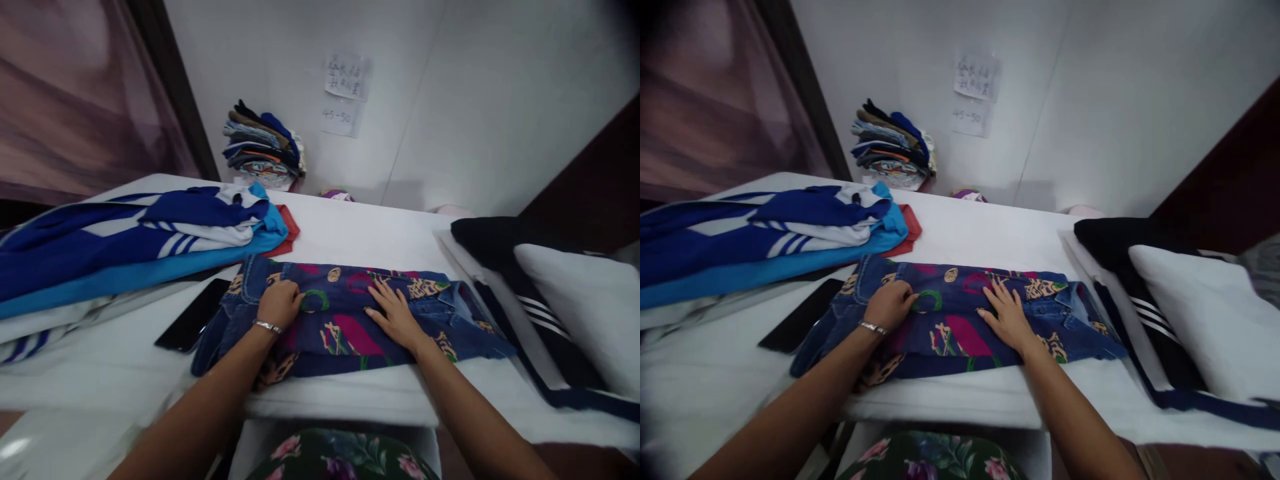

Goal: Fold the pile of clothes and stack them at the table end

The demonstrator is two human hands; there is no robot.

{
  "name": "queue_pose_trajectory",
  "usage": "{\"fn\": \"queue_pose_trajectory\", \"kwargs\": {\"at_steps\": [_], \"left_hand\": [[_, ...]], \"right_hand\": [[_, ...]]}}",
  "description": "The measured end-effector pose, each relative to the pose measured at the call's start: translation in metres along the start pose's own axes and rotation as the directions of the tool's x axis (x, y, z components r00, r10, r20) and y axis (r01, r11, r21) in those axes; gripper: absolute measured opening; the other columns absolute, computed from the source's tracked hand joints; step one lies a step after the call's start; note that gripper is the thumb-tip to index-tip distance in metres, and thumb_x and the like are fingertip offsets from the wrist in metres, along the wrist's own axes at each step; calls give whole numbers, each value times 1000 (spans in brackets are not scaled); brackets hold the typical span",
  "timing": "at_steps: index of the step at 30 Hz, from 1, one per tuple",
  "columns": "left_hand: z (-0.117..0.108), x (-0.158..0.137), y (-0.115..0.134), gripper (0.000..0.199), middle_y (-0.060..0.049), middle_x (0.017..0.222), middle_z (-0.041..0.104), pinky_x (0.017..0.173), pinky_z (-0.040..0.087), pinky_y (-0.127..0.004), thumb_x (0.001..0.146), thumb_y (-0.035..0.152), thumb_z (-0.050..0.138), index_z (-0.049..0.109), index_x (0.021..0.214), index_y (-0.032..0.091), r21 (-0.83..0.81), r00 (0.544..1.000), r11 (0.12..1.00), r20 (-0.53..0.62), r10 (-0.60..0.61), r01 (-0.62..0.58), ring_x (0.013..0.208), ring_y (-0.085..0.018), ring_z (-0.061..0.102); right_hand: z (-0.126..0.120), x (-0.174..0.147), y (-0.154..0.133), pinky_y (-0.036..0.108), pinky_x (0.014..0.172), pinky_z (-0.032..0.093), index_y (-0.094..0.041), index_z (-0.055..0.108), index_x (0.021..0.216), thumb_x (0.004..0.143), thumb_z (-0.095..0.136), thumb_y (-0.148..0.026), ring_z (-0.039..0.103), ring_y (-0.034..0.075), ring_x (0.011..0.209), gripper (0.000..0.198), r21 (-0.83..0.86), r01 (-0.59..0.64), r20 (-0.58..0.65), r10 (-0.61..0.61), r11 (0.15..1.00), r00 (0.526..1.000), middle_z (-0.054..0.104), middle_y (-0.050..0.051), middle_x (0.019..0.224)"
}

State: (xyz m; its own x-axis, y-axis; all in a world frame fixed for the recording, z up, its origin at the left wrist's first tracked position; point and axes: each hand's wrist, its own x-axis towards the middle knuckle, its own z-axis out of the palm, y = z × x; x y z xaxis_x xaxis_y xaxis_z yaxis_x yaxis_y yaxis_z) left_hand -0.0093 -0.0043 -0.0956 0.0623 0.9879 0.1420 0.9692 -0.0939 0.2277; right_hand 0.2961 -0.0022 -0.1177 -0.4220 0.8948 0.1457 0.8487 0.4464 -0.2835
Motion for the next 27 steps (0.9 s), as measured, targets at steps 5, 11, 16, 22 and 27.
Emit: {"fn": "queue_pose_trajectory", "kwargs": {"at_steps": [5,11,16,22,27], "left_hand": [[3,-1,-1,15,-7,84,65,74,41,-34,83,30,59,62,73,19,-80,1000,996,-16,-27,25,86,-22,58],[5,0,-6,13,-6,82,66,75,43,-32,81,27,59,65,72,19,-275,992,955,-24,-126,115,83,-19,59],[5,0,-4,11,-4,82,67,77,44,-31,80,26,60,66,73,20,-293,986,946,-45,-159,140,86,-19,60],[1,3,-16,22,-12,104,66,91,42,-35,84,30,55,65,96,15,-288,946,922,-116,-303,260,103,-24,58],[2,9,-25,49,-17,114,67,90,44,-34,84,41,57,53,122,10,-306,918,881,-50,-393,360,109,-26,60]], "right_hand": [[6,-2,-9,55,113,18,-31,29,147,93,40,-50,22,27,143,59,-50,120,-54,-123,991,991,30,5,153],[21,-4,-9,53,112,22,-30,36,145,92,40,-54,29,27,140,58,-102,172,29,-170,980,985,32,6,152],[21,-5,-6,52,112,22,-29,38,144,93,38,-53,29,27,140,57,-101,191,19,-190,976,982,34,6,152],[23,-5,-5,53,112,21,-28,39,143,92,39,-53,29,27,140,57,-79,190,11,-190,979,982,35,6,151],[20,-8,-9,56,113,18,-30,33,146,92,39,-54,20,28,143,59,-63,206,-57,-209,977,976,27,5,154]]}}
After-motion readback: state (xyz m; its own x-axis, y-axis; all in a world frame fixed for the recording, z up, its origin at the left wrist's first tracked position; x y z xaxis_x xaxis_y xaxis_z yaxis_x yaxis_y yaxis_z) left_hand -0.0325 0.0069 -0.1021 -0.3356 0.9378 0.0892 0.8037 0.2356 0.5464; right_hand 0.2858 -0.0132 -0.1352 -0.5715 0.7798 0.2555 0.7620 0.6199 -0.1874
